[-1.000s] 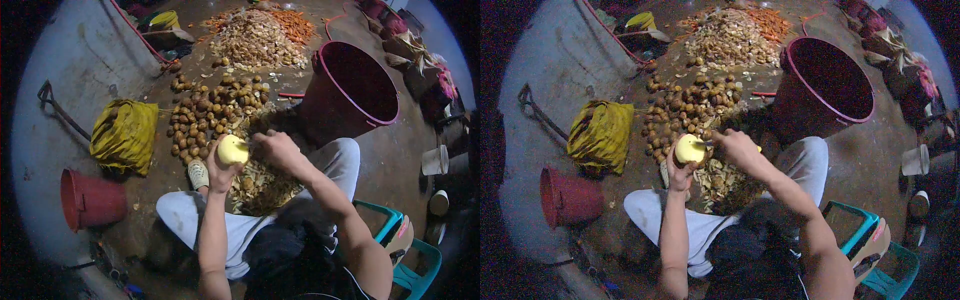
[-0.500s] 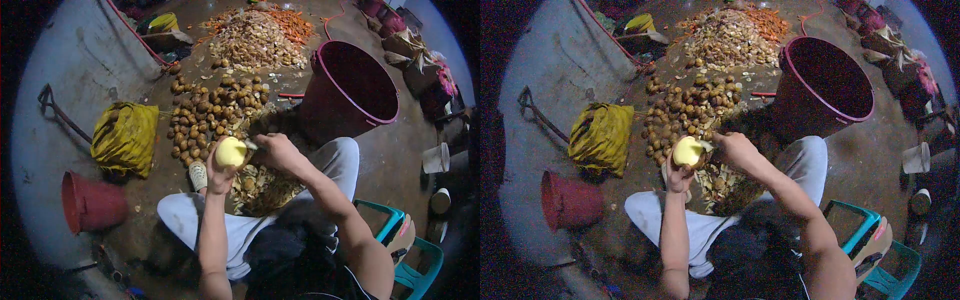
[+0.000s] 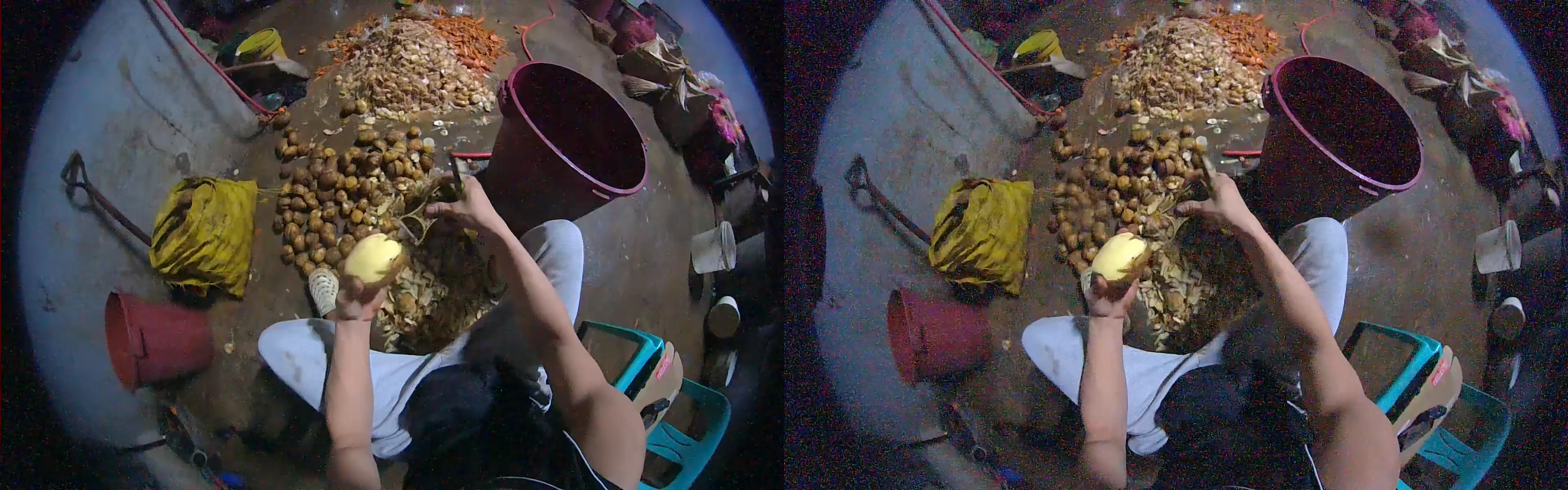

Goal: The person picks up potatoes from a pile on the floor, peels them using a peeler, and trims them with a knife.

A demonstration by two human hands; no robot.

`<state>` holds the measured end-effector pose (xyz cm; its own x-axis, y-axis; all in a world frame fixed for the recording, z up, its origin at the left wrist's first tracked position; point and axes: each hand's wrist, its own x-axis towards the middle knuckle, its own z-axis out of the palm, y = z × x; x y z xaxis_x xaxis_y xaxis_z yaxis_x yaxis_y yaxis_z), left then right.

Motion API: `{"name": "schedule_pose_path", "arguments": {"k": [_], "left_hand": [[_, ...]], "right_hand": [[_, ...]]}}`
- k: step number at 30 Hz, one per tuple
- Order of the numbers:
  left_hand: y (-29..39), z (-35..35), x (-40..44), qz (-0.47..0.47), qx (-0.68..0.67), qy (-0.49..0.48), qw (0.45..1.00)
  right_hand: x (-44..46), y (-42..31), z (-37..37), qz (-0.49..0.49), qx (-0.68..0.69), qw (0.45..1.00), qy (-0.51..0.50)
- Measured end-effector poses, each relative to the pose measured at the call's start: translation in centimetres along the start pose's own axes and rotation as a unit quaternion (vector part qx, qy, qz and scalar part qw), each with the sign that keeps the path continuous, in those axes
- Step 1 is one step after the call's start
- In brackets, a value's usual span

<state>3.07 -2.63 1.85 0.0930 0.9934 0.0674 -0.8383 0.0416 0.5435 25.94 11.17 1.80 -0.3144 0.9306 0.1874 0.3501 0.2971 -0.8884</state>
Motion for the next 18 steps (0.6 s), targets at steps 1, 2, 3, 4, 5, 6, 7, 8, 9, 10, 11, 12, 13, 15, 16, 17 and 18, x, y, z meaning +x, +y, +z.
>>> {"name": "schedule_pose_path", "arguments": {"k": [1,2,3,4,5,6,7,8,9,10,11,12,13,15,16,17,18], "left_hand": [[0.0,-0.6,0.2,0.009,0.019,-0.004,1.0],[0.1,-0.8,0.6,0.01,0.02,-0.008,1.0],[-0.1,-0.9,0.9,0.032,0.092,0.01,0.995],[-0.3,-1.0,0.8,0.051,0.162,0.032,0.985],[-0.2,-0.3,0.6,0.024,0.189,0.07,0.979],[-0.5,-1.0,0.4,0.021,0.189,0.076,0.979],[-0.8,-2.0,0.4,0.019,0.135,0.054,0.989],[-0.9,-2.2,0.5,0.019,0.08,0.028,0.996],[-0.9,-2.3,0.2,0.01,-0.009,0.018,1.0],[-0.9,-2.3,0.0,0.011,-0.008,0.015,1.0],[-0.5,-1.9,0.0,0.018,0.01,0.025,0.999],[-0.2,-1.6,0.3,0.025,0.027,0.034,0.999],[-0.2,-1.3,0.2,0.033,0.075,0.056,0.995],[-0.5,-1.9,0.2,0.029,0.104,0.079,0.991],[-0.9,-2.0,0.1,0.044,0.097,0.08,0.991],[-1.2,-1.8,0.0,0.059,0.09,0.08,0.991],[-1.0,-1.8,-0.1,0.059,0.092,0.082,0.991]], "right_hand": [[0.2,0.2,-0.1,0.047,0.044,0.998,-0.017],[0.2,-1.0,-0.1,0.043,0.043,0.998,-0.014],[-0.4,-3.4,0.0,-0.017,0.038,0.999,-0.017],[-1.1,-4.6,0.5,-0.072,0.034,0.997,-0.021],[-1.5,-4.3,1.1,-0.137,-0.032,0.99,-0.015],[-1.5,-3.6,1.4,-0.133,-0.029,0.991,-0.019],[-1.1,-2.8,1.3,-0.083,-0.02,0.996,-0.003],[-0.4,-2.3,1.0,-0.035,-0.014,0.999,0.014],[0.3,-1.8,0.2,0.021,-0.062,0.998,0.008],[0.0,-1.4,-0.2,0.069,0.049,0.996,0.017],[0.1,-1.3,0.0,0.07,0.073,0.995,-0.007],[0.3,-1.2,0.2,0.071,0.096,0.992,-0.032],[-0.2,-0.9,0.8,0.0,0.039,0.999,-0.009],[-1.1,-4.0,1.2,-0.163,-0.016,0.986,-0.011],[-1.1,-3.6,1.5,-0.161,-0.012,0.987,-0.016],[-0.9,-2.8,1.7,-0.059,0.016,0.998,0.001],[-0.1,-1.0,1.3,-0.015,0.005,1.0,0.0]]}}
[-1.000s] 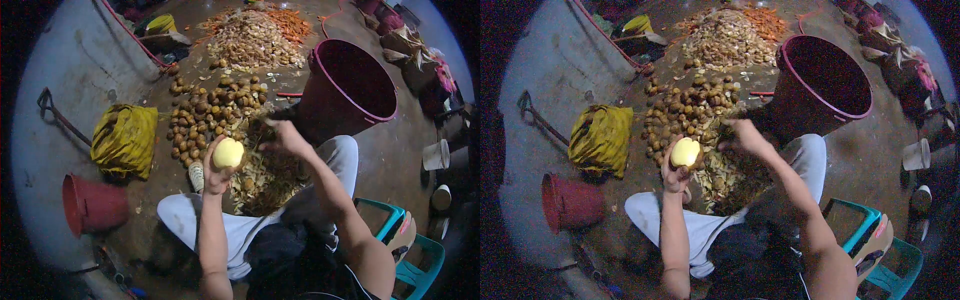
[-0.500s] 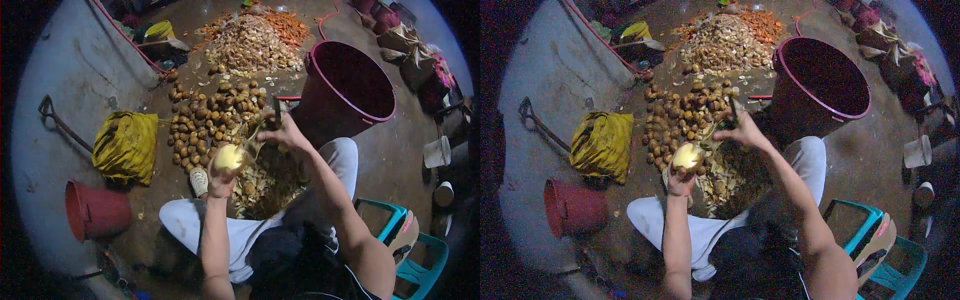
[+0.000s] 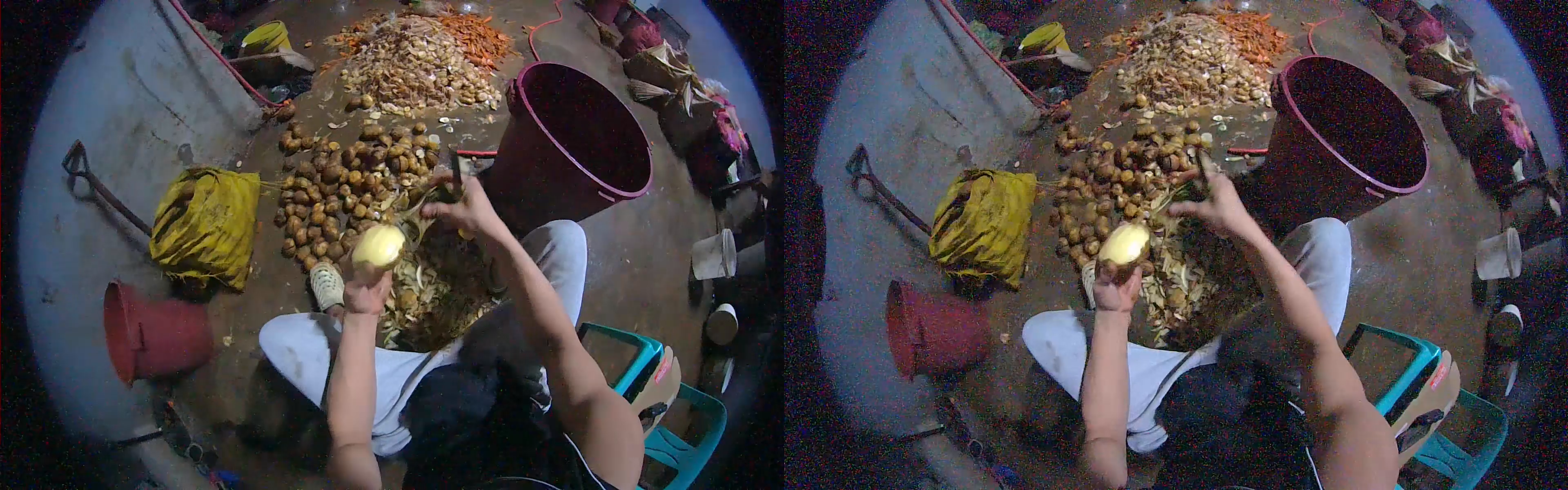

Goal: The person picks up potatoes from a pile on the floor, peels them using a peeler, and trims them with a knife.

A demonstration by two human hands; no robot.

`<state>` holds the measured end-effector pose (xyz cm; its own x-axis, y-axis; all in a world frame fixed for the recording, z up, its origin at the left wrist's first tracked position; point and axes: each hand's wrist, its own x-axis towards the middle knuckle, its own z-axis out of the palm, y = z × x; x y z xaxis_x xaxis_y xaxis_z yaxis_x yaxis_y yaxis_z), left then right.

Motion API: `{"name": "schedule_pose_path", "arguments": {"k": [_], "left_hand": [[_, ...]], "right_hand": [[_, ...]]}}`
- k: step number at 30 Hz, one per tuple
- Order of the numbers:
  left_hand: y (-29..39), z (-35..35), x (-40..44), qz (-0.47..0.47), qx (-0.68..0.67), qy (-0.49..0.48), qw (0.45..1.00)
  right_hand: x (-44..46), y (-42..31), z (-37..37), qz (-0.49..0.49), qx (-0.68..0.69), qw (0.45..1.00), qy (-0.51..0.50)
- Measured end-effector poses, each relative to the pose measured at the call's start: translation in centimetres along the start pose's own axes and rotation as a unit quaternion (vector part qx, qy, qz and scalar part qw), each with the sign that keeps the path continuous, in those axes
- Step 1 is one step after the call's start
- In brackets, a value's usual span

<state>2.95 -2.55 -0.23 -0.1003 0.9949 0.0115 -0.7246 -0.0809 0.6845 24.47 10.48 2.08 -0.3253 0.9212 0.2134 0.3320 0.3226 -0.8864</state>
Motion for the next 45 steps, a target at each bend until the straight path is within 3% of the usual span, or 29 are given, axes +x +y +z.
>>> {"name": "schedule_pose_path", "arguments": {"k": [2,4,6,7,8,10,11,13,15,19,25,27,29,30,32,35,36,38,40,43,44,45], "left_hand": [[0.2,0.2,0.1,-0.06,-0.166,-0.025,0.984],[-0.3,-1.3,0.9,-0.053,-0.119,-0.041,0.991],[-1.0,-1.6,0.7,-0.041,-0.063,0.016,0.997],[-0.6,-0.7,0.7,-0.023,0.022,0.022,0.999],[-0.9,-1.0,0.6,-0.025,0.023,0.026,0.999],[-1.3,-1.5,0.5,-0.058,-0.109,0.033,0.992],[-1.1,-1.3,0.3,-0.072,-0.192,0.016,0.979],[-0.5,-0.9,0.2,-0.07,-0.171,0.002,0.983],[-0.5,-0.4,0.5,-0.069,-0.156,-0.006,0.985],[0.0,1.1,0.6,-0.053,0.035,0.013,0.998],[-0.3,0.0,0.4,-0.076,0.014,-0.024,0.997],[-0.7,-0.2,0.5,-0.079,0.012,-0.04,0.996],[-1.1,-0.8,0.3,-0.09,-0.041,-0.037,0.994],[-1.2,-1.0,0.1,-0.095,-0.067,-0.034,0.993],[-1.7,-1.7,0.4,-0.097,-0.116,-0.01,0.988],[-1.9,-0.5,-0.2,-0.08,-0.03,0.022,0.996],[-1.8,-0.5,-0.3,-0.093,-0.03,0.033,0.995],[-1.7,-0.5,-0.6,-0.118,-0.03,0.055,0.991],[-1.5,-0.3,0.0,-0.117,-0.136,0.025,0.984],[-1.9,-1.6,-0.1,-0.114,-0.07,0.052,0.99],[-2.1,-2.6,-0.4,-0.141,-0.061,0.045,0.987],[-2.3,-3.5,-0.7,-0.169,-0.051,0.038,0.984]], "right_hand": [[0.9,1.7,-0.1,0.077,0.054,0.996,0.001],[0.3,1.4,0.4,0.066,0.085,0.994,-0.014],[-1.0,-3.8,0.6,-0.073,0.042,0.996,0.014],[-1.1,-4.2,0.4,-0.068,0.036,0.997,-0.007],[-1.1,-4.1,0.2,-0.062,0.032,0.997,-0.028],[0.4,2.7,1.1,0.028,0.042,0.998,0.036],[0.7,2.1,0.3,0.057,0.04,0.997,0.024],[0.0,0.7,0.4,0.053,0.072,0.996,0.01],[-0.3,-2.2,0.5,-0.071,0.057,0.996,-0.015],[-1.6,-5.5,0.5,-0.072,0.04,0.997,0.002],[-1.2,-4.5,0.0,-0.093,0.008,0.996,-0.011],[-1.1,-4.4,-0.8,-0.073,0.009,0.997,-0.006],[0.1,1.7,-0.8,0.022,0.028,0.999,0.012],[0.8,1.9,-1.2,0.02,-0.019,0.999,0.017],[-0.3,-0.2,-0.5,-0.019,0.0,0.999,0.026],[-1.4,-3.5,-0.5,-0.138,-0.012,0.99,-0.02],[-1.4,-2.5,-0.5,-0.134,-0.01,0.991,-0.021],[-0.4,0.4,-0.4,0.054,-0.014,0.997,0.045],[-0.2,1.1,-0.7,0.047,-0.027,0.996,0.067],[-1.0,-3.8,0.2,-0.048,0.065,0.996,0.025],[-1.5,-4.8,0.3,-0.119,0.011,0.992,0.035],[-1.5,-4.0,0.4,-0.082,0.026,0.996,0.021]]}}
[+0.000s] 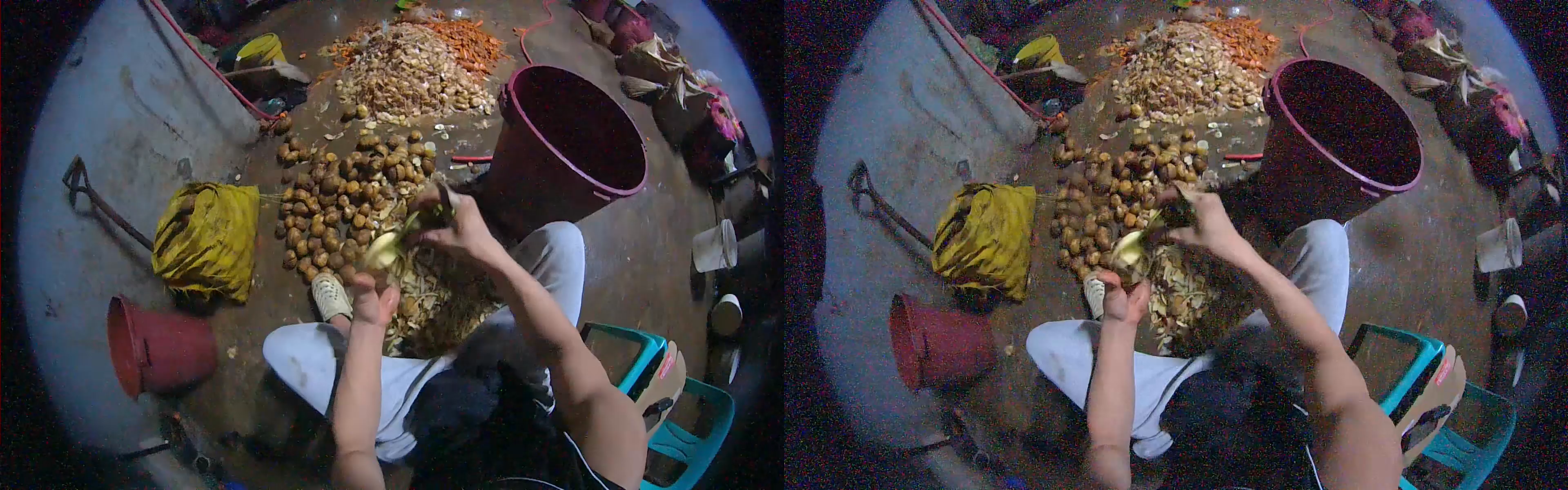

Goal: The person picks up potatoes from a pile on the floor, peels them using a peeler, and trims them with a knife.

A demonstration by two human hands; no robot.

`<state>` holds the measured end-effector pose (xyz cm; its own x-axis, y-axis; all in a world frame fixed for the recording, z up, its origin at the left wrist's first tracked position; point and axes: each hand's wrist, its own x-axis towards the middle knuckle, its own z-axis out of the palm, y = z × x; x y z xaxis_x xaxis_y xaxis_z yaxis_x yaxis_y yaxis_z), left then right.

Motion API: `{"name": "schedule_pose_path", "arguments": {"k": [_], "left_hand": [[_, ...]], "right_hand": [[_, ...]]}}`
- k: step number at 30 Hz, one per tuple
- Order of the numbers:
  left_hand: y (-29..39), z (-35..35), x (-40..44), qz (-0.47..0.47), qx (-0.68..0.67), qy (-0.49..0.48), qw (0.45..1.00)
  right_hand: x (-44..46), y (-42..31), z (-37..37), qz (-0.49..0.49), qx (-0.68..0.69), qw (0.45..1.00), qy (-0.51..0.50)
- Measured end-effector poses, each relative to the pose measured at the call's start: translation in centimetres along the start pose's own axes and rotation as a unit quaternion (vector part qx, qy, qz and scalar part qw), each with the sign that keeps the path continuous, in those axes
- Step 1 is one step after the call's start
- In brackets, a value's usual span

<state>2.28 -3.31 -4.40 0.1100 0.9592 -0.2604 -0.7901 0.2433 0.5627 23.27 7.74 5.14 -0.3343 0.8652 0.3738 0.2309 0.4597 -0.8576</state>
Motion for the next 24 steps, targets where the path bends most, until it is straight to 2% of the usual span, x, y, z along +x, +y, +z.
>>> {"name": "schedule_pose_path", "arguments": {"k": [1,3,5,7,9,11,13,15,16,17,19,20,21,22,24], "left_hand": [[-0.2,-1.0,-0.2,-0.027,0.012,-0.005,1.0],[0.1,1.7,-0.5,0.058,-0.022,0.035,0.997],[1.0,1.7,-0.2,0.016,-0.055,0.019,0.998],[1.4,2.6,0.1,0.087,-0.014,-0.059,0.994],[1.8,2.9,-0.2,0.077,-0.01,-0.04,0.996],[1.5,2.2,0.1,0.081,-0.044,-0.036,0.995],[1.6,1.8,0.2,0.066,-0.011,-0.05,0.996],[1.3,1.7,0.5,0.082,-0.045,0.019,0.995],[1.7,1.3,0.5,0.067,-0.004,0.01,0.998],[1.0,1.7,0.9,0.11,-0.027,0.0,0.994],[1.9,2.9,-0.2,0.067,-0.02,0.021,0.997],[2.3,4.1,-0.8,0.045,0.004,0.104,0.994],[2.0,3.5,-0.7,0.079,0.023,0.042,0.996],[1.6,1.4,-0.1,0.055,0.028,0.024,0.998],[2.1,1.8,-0.1,0.034,0.03,0.005,0.999]], "right_hand": [[-0.1,1.5,-0.1,0.038,0.015,0.999,-0.01],[0.8,4.9,-1.6,0.091,-0.073,0.992,0.048],[0.9,4.9,-1.6,0.106,-0.037,0.991,0.075],[0.8,3.5,-1.7,0.082,-0.042,0.994,0.063],[0.7,3.1,-1.3,0.062,-0.041,0.996,0.045],[0.4,3.9,-1.2,0.101,-0.02,0.994,0.045],[0.3,5.0,-1.2,0.084,0.001,0.996,0.029],[0.1,3.9,-0.8,0.097,0.012,0.995,0.017],[-0.1,3.7,-0.4,0.078,0.005,0.997,0.006],[-0.3,3.5,-0.1,0.059,0.0,0.998,-0.004],[-0.8,2.3,0.8,0.083,0.046,0.995,0.005],[-0.6,1.9,0.9,0.101,0.014,0.995,-0.024],[-0.6,1.5,1.1,0.097,0.017,0.995,-0.031],[-0.7,1.0,1.2,0.074,-0.006,0.997,-0.035],[-0.5,0.9,1.6,0.016,-0.023,0.999,-0.038]]}}
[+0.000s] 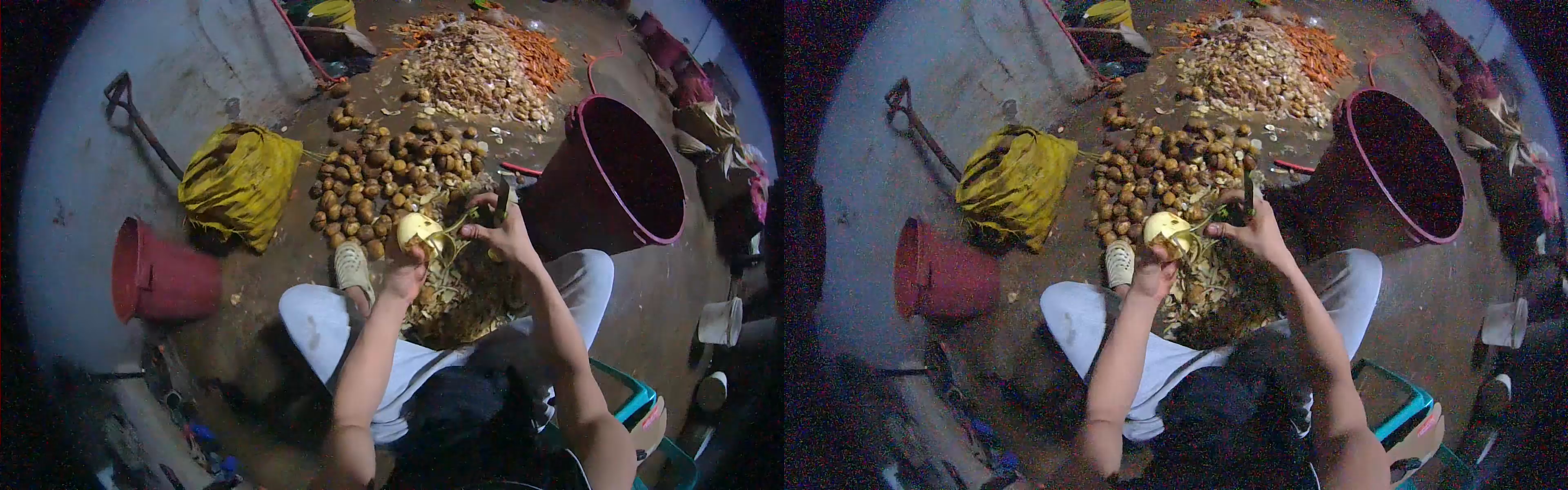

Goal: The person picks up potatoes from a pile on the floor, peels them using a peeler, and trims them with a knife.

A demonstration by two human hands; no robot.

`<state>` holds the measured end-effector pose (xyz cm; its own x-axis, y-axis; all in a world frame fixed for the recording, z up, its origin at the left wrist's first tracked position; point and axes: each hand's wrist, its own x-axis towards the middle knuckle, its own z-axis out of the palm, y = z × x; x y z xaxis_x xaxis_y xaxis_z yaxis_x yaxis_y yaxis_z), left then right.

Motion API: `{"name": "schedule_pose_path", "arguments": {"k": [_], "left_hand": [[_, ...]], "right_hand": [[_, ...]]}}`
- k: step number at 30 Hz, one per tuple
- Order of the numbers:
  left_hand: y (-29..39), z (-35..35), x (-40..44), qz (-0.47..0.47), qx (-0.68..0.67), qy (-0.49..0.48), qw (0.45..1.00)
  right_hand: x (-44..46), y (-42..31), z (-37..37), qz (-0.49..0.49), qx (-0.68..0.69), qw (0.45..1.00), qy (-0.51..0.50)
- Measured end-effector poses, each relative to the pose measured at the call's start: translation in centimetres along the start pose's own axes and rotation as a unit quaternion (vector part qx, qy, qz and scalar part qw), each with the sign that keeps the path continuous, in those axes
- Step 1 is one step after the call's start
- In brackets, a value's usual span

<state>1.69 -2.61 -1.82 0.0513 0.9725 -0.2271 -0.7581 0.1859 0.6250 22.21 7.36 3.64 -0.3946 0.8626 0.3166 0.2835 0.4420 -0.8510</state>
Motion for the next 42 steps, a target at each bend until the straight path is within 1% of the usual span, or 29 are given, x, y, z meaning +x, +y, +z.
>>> {"name": "schedule_pose_path", "arguments": {"k": [3,4,6,7,8,9,10,11,13,14,15,17,18,19,21,23,24,25,27,28,29,31,33,34,35,37,38,39,42], "left_hand": [[-0.5,0.5,-0.2,0.065,-0.013,0.005,0.998],[-0.9,-0.7,0.0,0.048,-0.002,0.014,0.999],[-0.8,-0.6,0.0,0.032,0.009,0.024,0.999],[-0.1,0.7,-0.2,0.057,-0.036,-0.032,0.997],[0.3,1.7,-0.4,0.083,-0.08,-0.088,0.989],[0.5,2.2,-0.5,0.085,-0.081,-0.089,0.989],[0.7,2.4,-0.5,0.096,-0.078,-0.088,0.988],[0.9,2.5,-0.3,0.108,-0.075,-0.086,0.988],[0.1,2.3,0.5,0.137,-0.032,-0.077,0.987],[-0.4,2.4,0.6,0.157,0.005,-0.032,0.987],[-0.6,2.4,0.4,0.174,0.044,0.014,0.984],[0.0,2.5,-0.6,0.138,0.032,0.003,0.99],[0.2,2.7,-0.6,0.127,-0.017,-0.032,0.991],[0.4,2.8,-0.5,0.115,-0.067,-0.069,0.989],[0.7,2.5,-0.4,0.064,-0.066,-0.091,0.992],[0.0,2.3,0.0,0.105,0.028,-0.022,0.994],[-0.5,1.8,0.6,0.14,0.046,-0.023,0.989],[-0.8,1.4,0.8,0.137,0.046,-0.022,0.989],[-1.2,0.9,0.7,0.124,-0.034,-0.038,0.991],[-1.3,0.8,0.4,0.105,-0.112,-0.058,0.986],[-1.3,1.0,0.3,0.106,-0.112,-0.063,0.986],[-1.0,1.1,0.4,0.087,-0.15,-0.068,0.983],[-0.7,1.6,0.3,0.083,-0.105,-0.073,0.988],[-1.2,1.7,0.5,0.111,-0.066,-0.036,0.991],[-1.4,1.7,0.5,0.137,-0.025,0.002,0.99],[-1.2,1.4,0.1,0.105,-0.061,-0.024,0.992],[-1.2,1.3,0.1,0.084,-0.119,-0.025,0.989],[-1.2,1.3,0.3,0.063,-0.175,-0.026,0.982],[-0.8,2.4,0.0,0.038,-0.179,0.028,0.983]], "right_hand": [[-0.1,-1.6,0.2,-0.001,-0.024,1.0,0.001],[0.0,-1.5,0.2,-0.002,-0.024,1.0,-0.001],[0.1,-0.8,-0.3,0.08,0.046,0.996,0.014],[0.6,3.6,-0.5,0.092,0.023,0.995,0.011],[1.1,3.3,-1.3,0.116,0.025,0.993,0.009],[1.5,2.9,-1.9,0.137,0.026,0.99,0.008],[1.1,2.4,-2.0,0.226,0.139,0.964,0.018],[0.9,1.8,-1.7,0.224,0.138,0.965,0.017],[0.5,0.8,-1.0,0.036,-0.001,0.999,0.013],[0.1,-1.7,-0.4,-0.018,-0.041,0.998,0.047],[0.2,-2.3,-0.6,-0.033,-0.058,0.998,0.001],[0.9,0.3,-0.5,0.097,0.038,0.994,0.017],[1.1,0.5,-1.4,0.121,0.02,0.991,0.045],[1.4,0.6,-2.2,0.212,0.095,0.972,0.032],[1.4,1.0,-1.9,0.145,0.101,0.982,0.061],[0.6,0.6,-0.8,-0.003,-0.052,0.998,0.04],[0.4,-1.3,-0.8,-0.09,-0.071,0.993,0.023],[0.0,0.3,0.0,-0.028,-0.029,0.999,-0.003],[0.9,-0.1,-0.8,0.065,-0.036,0.996,0.047],[1.3,4.5,-1.2,0.09,-0.019,0.995,0.04],[2.0,4.2,-1.4,0.12,0.078,0.989,0.042],[1.1,3.0,-1.5,0.116,0.061,0.988,0.081],[0.5,-2.0,-0.5,-0.01,0.025,0.998,0.064],[0.1,-1.3,-0.4,-0.062,-0.009,0.998,0.005],[0.1,0.0,-0.1,-0.058,-0.008,0.998,0.005],[0.9,2.4,-0.4,0.096,0.032,0.992,0.073],[1.3,2.1,-1.3,0.134,-0.018,0.989,0.065],[1.6,3.6,-1.6,0.141,-0.002,0.988,0.059],[0.8,2.4,-0.7,0.057,0.075,0.995,0.024]]}}
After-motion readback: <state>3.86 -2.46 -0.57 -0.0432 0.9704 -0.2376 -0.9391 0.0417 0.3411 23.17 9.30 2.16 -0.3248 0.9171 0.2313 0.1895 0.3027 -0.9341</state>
